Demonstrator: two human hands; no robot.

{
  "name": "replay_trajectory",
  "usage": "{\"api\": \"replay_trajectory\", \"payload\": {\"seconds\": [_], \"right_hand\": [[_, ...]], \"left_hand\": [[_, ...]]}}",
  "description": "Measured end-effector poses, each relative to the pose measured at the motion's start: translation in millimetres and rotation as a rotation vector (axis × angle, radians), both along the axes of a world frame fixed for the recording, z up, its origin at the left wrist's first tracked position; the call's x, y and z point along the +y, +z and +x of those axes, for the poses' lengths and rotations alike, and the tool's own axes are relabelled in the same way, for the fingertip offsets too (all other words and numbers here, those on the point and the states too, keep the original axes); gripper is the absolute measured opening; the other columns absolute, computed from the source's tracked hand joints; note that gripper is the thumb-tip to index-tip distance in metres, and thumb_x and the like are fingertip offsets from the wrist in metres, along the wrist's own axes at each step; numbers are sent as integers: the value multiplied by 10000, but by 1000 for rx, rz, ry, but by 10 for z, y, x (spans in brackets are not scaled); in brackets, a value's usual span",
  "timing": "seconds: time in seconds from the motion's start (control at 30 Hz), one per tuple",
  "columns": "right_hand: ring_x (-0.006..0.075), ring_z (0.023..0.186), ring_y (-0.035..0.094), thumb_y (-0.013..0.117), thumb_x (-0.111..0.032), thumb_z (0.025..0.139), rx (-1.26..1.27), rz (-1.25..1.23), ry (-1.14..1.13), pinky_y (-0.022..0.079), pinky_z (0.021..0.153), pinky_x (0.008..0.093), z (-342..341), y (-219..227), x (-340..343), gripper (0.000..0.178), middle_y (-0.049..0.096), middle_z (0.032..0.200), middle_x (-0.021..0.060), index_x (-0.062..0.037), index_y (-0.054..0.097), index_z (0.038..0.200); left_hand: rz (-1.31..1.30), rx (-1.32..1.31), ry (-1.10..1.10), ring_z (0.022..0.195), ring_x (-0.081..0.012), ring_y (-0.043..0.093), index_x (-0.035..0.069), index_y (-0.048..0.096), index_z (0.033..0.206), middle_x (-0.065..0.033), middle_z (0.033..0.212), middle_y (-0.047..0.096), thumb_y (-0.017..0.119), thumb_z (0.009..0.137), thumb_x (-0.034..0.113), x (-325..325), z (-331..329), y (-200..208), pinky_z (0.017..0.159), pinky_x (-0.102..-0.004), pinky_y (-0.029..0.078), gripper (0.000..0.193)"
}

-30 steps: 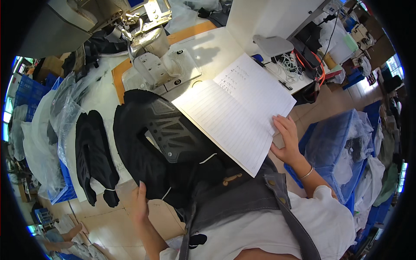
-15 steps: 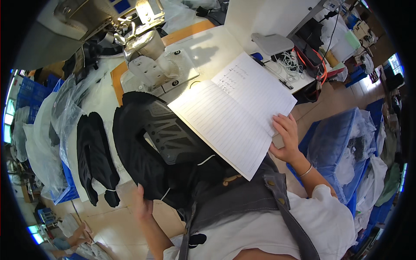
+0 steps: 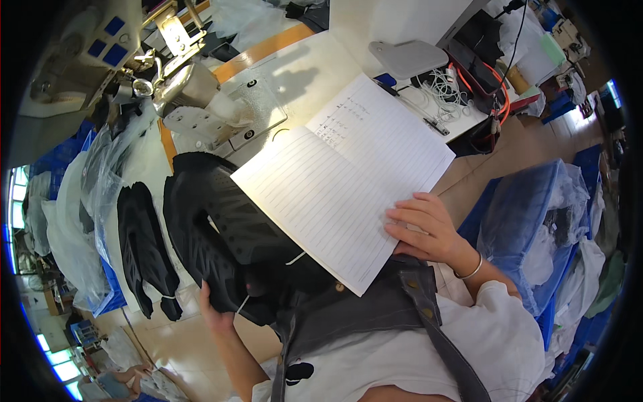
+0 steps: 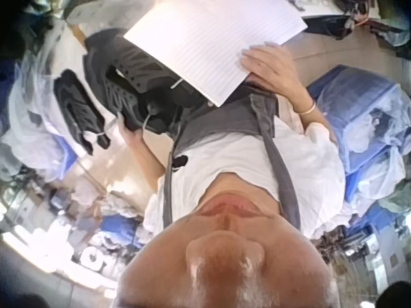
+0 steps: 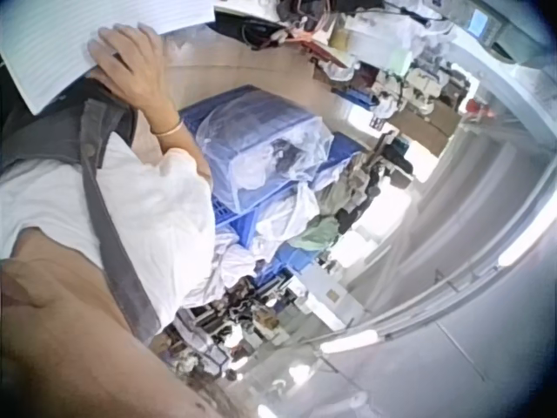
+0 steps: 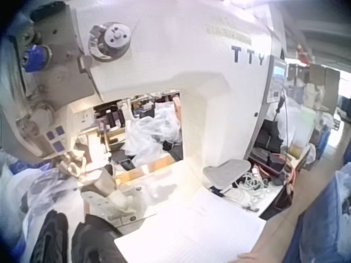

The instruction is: The recorder inspects black shoe upper components, compares multiple pieces, and logs sizing or counts into a notebook.

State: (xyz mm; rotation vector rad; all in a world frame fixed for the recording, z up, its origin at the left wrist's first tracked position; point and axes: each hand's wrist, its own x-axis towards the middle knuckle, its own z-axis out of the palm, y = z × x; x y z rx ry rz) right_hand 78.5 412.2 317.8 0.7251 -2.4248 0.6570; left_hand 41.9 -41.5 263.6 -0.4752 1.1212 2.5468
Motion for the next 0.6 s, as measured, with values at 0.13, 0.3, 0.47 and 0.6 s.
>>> {"api": "replay_trajectory", "payload": {"seconds": [0.13, 0.3, 0.47, 0.6], "right_hand": [[217, 890, 616, 714, -147, 740, 59, 3, 80, 468, 779, 348, -153, -7, -82, 292, 640, 1051, 85, -49, 650, 1008], [217, 872, 619, 716, -89, 716, 31, -53, 54, 467, 749, 338, -172, -67, -186, 264, 647, 1029, 88, -43, 646, 966], [228, 834, 616, 710, -38, 707, -55, -185, 67, 463, 734, 339, -145, -111, -186, 233, 655, 1018, 96, -29, 640, 929], [223, 784, 605, 640, -8, 779, -158, -504, -37, 460, 691, 342, -135, -97, -143, 91, 661, 948, 115, -9, 625, 869]], "left_hand": [[-147, -13, 95, 1159, -312, 520, 16, 447, 1296, -142, 1280, 524, 527, 907, 297, -142, 49, -169, 931, -517, 449, 487], [-195, 36, 140, 1136, -298, 538, 25, 457, 1295, -132, 1274, 533, 521, 911, 292, 2, 42, 32, 921, -484, 467, 472], [-191, 55, 85, 1091, -257, 582, -70, 508, 1211, -167, 1205, 578, 557, 897, 236, 95, 0, 158, 968, -381, 451, 440], [-157, 39, 103, 1089, -258, 583, -70, 516, 1202, -164, 1198, 583, 558, 896, 236, 125, 6, 135, 966, -380, 452, 435]]}}
